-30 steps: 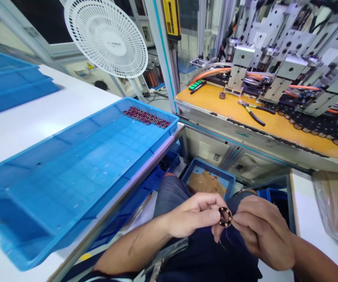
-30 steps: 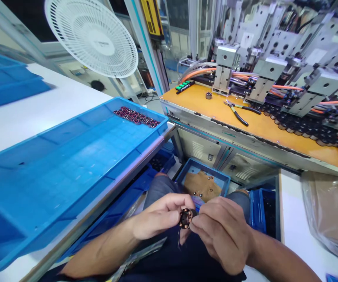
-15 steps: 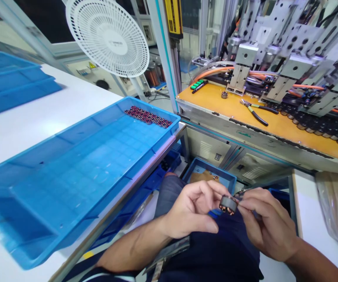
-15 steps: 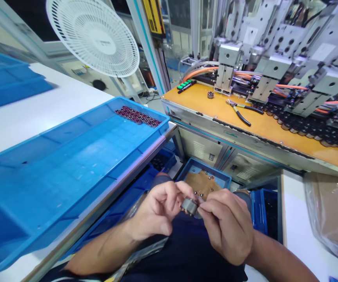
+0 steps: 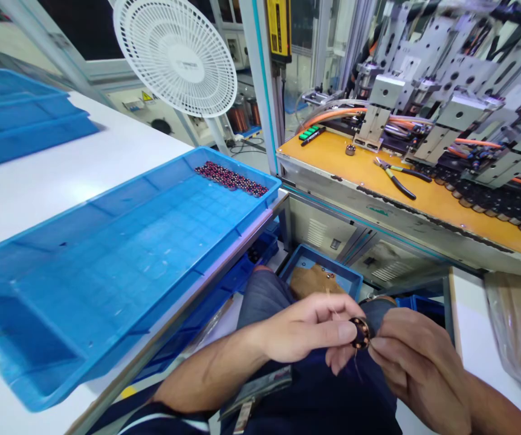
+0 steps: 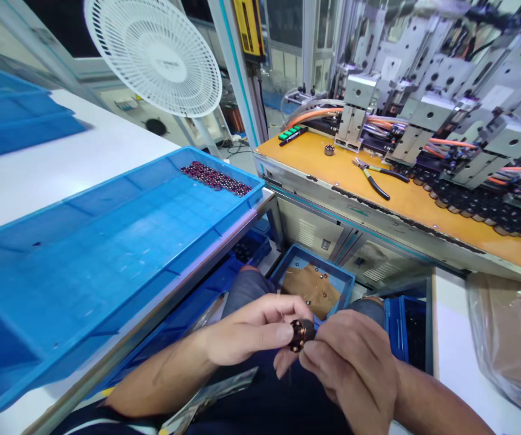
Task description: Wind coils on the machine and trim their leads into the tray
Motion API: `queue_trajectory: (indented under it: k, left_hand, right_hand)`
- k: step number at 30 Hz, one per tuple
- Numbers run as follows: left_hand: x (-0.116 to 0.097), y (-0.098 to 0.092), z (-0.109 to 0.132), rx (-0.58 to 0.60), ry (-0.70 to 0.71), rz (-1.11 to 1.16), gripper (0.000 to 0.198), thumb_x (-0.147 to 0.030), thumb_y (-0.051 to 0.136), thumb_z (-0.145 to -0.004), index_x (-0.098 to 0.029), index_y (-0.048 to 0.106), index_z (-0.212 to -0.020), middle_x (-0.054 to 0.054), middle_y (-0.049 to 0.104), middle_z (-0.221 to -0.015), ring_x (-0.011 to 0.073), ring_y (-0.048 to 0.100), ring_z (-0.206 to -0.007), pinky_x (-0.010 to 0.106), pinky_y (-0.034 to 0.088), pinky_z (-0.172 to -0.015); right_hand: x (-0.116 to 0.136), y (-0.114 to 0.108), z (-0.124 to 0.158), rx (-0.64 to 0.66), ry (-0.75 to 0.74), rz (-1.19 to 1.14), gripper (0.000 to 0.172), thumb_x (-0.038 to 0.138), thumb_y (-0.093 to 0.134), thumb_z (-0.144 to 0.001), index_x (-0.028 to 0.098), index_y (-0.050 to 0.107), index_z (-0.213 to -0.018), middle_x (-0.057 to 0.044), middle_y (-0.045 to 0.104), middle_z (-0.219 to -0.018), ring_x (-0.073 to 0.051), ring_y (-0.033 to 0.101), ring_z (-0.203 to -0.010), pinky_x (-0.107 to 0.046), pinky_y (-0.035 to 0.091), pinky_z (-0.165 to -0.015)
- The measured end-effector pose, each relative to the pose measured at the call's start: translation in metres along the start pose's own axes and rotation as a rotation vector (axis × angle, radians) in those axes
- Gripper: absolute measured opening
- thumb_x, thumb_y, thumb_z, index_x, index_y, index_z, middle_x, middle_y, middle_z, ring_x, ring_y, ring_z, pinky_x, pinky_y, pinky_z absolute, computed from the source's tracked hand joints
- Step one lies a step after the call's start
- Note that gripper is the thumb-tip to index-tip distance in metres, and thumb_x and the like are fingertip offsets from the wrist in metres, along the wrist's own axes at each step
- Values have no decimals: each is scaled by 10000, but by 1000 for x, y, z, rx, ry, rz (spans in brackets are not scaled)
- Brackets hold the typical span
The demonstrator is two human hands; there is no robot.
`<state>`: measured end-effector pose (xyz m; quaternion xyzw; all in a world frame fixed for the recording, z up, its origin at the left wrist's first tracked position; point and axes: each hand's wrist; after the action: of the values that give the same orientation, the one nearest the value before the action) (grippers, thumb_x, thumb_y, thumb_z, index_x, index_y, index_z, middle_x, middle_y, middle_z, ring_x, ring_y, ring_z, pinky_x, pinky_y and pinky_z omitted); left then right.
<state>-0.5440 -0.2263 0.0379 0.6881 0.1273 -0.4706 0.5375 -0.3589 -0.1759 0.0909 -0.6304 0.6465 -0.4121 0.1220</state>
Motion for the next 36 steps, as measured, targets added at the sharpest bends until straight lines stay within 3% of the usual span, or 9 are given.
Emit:
queue_trajectory:
  k: [7, 10, 13, 17, 20, 23, 29, 33, 36]
  left_hand:
    - [11, 3, 4, -145, 276, 38, 262, -213, 735, -843, -172, 565, -1038, 6, 674, -802, 100, 697, -625, 156, 511, -540]
    - [11, 4, 5, -150, 421, 63, 301, -102, 797, -748, -177, 571, -932, 43, 661, -1101, 151, 732, -878, 252, 589, -752]
    - [10, 4, 4, -101, 542, 157, 350, -133, 847, -699, -185, 539, -856, 21, 690, -1086, 211, 692, -1086, 370, 542, -954]
    - [11, 1, -1, -108, 429, 215, 402, -335, 838, -736, -193, 589, -1018, 58, 717, -1077, 209, 666, -1134, 335, 501, -972]
    - [13, -1, -3, -47, 164, 96, 438, -496, 736, -804, -118, 624, -992, 83, 724, -870, 146, 709, -781, 241, 525, -744]
    - [14, -3, -2, 11, 76, 60, 398, -497, 714, -823, -131, 585, -915, 13, 663, -649, 103, 641, -540, 192, 479, -555]
    - [16, 1, 0, -111, 321, 88, 221, -168, 704, -863, -179, 525, -992, -4, 681, -820, 87, 705, -635, 142, 511, -554]
    - [14, 2, -1, -135, 507, 151, 301, -65, 790, -744, -169, 529, -856, 6, 658, -1111, 168, 734, -957, 271, 583, -816]
    - [13, 1, -3, -96, 576, 245, 367, -92, 839, -702, -174, 494, -799, -9, 719, -999, 216, 672, -1150, 367, 514, -995]
  right_hand:
    - [-11, 6, 0, -142, -153, 151, 114, 84, 591, -896, 185, 636, -926, -21, 648, -709, -153, 673, -627, -247, 585, -559]
    - [-10, 6, 0, -132, -98, 122, 153, 58, 587, -883, 178, 622, -971, -26, 648, -726, -154, 679, -653, -237, 571, -570]
    - [-7, 5, -2, -117, -86, 65, 125, 64, 560, -903, 162, 615, -957, -32, 639, -713, -150, 672, -647, -234, 563, -576]
    - [-4, 2, -5, -94, -123, -8, 114, 96, 536, -938, 177, 616, -949, -13, 641, -709, -130, 661, -610, -233, 576, -597]
    - [-3, -1, -7, -83, -121, -11, 123, 95, 536, -941, 193, 611, -947, 3, 651, -701, -124, 663, -595, -228, 577, -592]
    - [-3, -2, -5, -80, -134, 38, 120, 95, 547, -933, 194, 613, -949, 2, 662, -698, -136, 681, -622, -233, 580, -591]
    - [-6, 4, -1, -115, -77, 117, 116, 78, 566, -912, 176, 624, -934, -18, 660, -716, -135, 657, -611, -236, 562, -577]
    - [-5, 10, -1, -152, 27, 70, 122, 56, 562, -893, 157, 628, -917, -37, 651, -738, -130, 650, -623, -229, 539, -574]
    - [-4, 9, -2, -153, 37, 17, 129, 69, 546, -904, 170, 625, -913, -33, 651, -746, -133, 651, -633, -239, 547, -587]
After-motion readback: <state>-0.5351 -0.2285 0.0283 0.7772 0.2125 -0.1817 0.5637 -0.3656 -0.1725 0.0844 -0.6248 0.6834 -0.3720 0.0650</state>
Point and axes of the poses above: each hand's wrist, its own z-axis away from the middle knuckle, its own y-axis out of the palm, x = y × z
